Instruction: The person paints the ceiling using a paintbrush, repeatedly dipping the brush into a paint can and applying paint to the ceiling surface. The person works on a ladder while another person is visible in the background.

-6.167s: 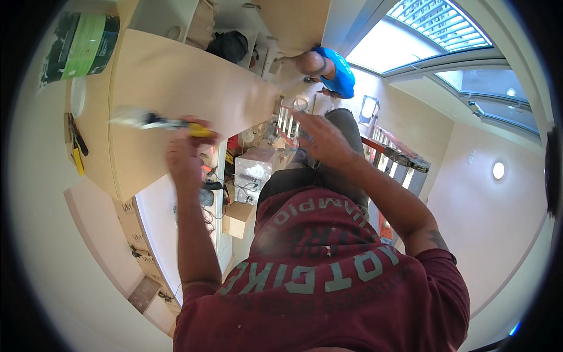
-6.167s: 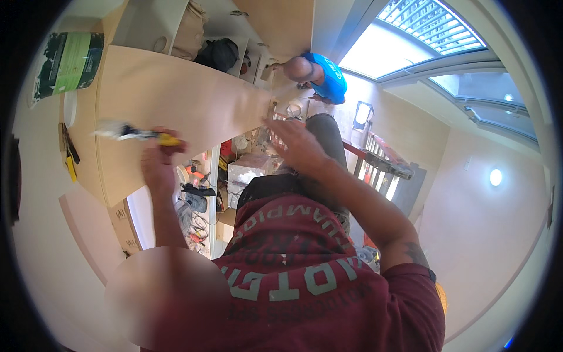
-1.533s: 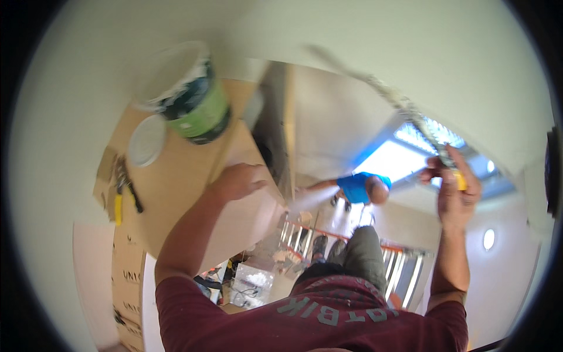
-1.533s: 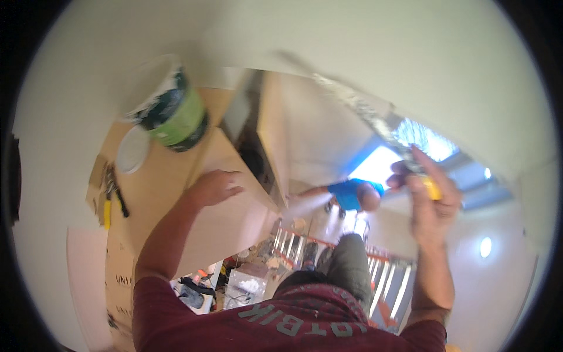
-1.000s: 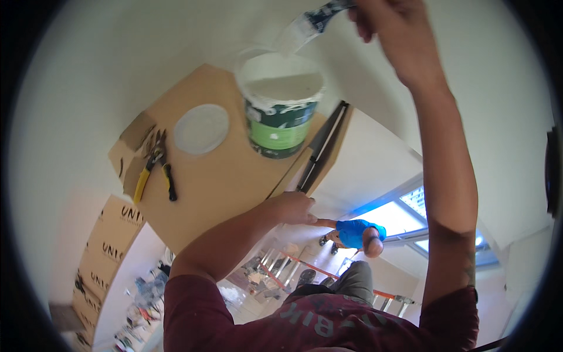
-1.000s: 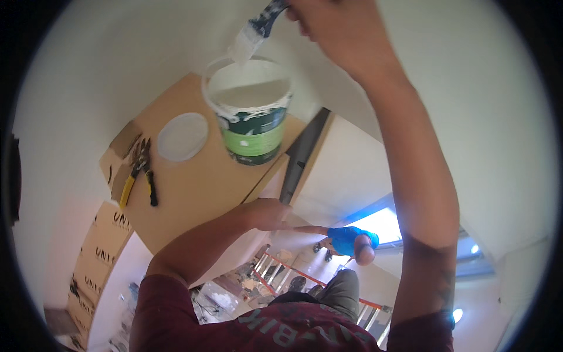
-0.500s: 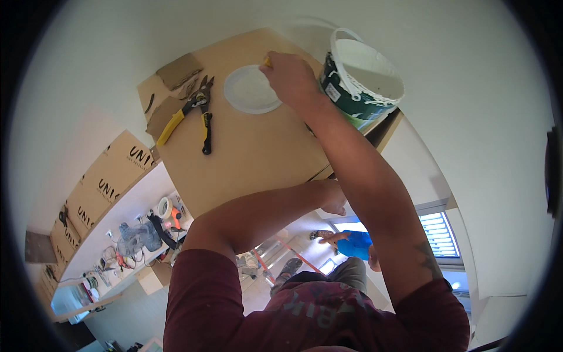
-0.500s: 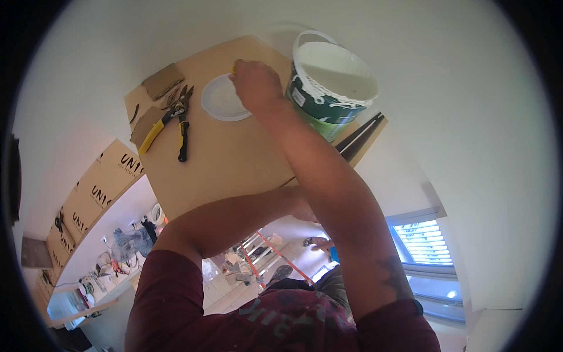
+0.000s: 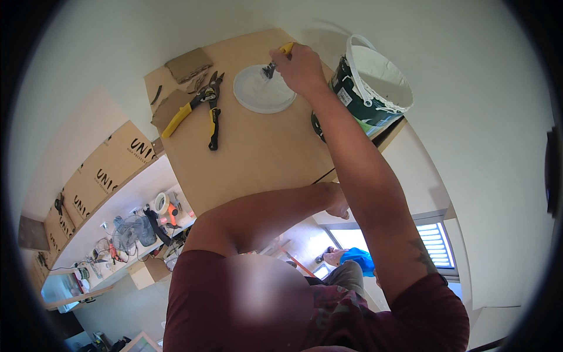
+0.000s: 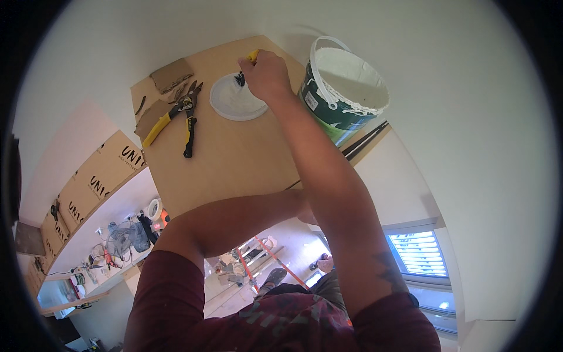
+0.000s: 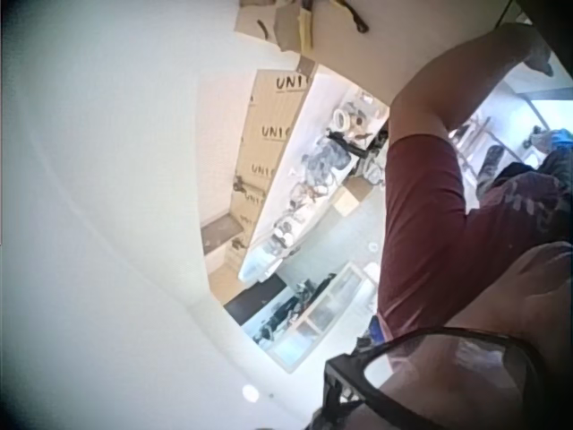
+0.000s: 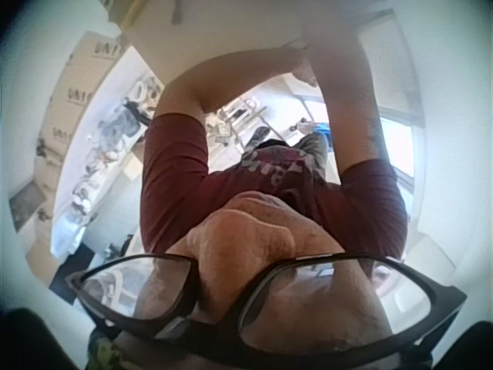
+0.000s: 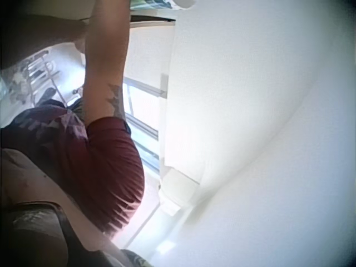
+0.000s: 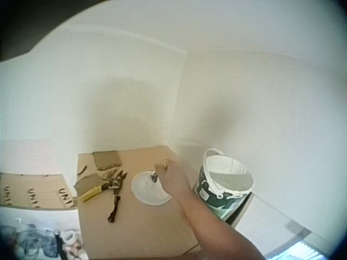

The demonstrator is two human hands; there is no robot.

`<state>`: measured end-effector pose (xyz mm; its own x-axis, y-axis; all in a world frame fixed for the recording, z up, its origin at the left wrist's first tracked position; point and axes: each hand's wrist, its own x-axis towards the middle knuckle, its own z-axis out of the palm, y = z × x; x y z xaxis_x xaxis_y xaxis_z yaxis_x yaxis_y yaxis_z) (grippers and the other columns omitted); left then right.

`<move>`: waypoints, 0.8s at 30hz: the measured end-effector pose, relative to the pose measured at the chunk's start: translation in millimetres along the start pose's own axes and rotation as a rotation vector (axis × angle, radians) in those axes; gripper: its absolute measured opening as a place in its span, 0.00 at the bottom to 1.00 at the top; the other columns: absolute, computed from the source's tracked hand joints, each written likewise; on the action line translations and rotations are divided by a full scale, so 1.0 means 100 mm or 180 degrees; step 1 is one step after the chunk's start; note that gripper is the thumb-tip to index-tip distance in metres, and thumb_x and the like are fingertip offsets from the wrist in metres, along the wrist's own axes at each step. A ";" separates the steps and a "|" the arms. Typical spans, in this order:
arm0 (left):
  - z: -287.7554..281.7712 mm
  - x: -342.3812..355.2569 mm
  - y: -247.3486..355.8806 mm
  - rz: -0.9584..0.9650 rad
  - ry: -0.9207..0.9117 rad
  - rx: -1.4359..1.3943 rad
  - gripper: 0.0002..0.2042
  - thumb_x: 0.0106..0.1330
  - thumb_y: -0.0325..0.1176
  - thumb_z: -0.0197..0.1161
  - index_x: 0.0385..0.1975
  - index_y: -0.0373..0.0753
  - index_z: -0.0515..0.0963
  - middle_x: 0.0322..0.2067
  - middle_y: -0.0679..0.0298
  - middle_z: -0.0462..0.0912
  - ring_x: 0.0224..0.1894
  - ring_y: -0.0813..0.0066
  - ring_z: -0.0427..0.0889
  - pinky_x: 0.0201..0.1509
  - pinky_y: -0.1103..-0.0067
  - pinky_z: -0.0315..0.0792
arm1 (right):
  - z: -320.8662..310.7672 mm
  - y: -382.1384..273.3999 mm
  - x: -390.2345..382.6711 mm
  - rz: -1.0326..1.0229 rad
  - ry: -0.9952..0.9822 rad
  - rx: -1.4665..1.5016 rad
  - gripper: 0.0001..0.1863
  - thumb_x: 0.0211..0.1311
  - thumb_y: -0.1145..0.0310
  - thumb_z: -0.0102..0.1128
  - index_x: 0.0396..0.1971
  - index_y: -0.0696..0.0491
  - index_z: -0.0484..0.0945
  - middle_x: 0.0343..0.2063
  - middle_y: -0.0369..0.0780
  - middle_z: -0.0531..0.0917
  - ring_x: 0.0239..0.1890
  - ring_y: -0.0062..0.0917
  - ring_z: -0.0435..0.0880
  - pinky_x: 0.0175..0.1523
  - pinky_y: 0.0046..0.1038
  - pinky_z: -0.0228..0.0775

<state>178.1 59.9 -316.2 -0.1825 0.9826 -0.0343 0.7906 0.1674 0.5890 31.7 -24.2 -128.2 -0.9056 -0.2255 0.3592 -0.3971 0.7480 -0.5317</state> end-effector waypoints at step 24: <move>-0.38 -0.26 0.08 -0.0426 0.0437 -0.0304 0.25 0.69 0.48 0.67 0.60 0.40 0.78 0.42 0.51 0.81 0.48 0.52 0.82 0.55 0.64 0.75 | -1.06 -0.53 -1.06 -0.0110 0.1107 0.5796 0.20 0.78 0.53 0.57 0.55 0.53 0.73 0.37 0.39 0.84 0.37 0.26 0.86 0.39 0.25 0.80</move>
<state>166.8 32.5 -279.6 -0.3651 0.9309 -0.0110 0.6962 0.2809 0.6606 164.2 26.4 -57.0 -0.9206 0.0746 0.3833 -0.2762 -0.8183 -0.5040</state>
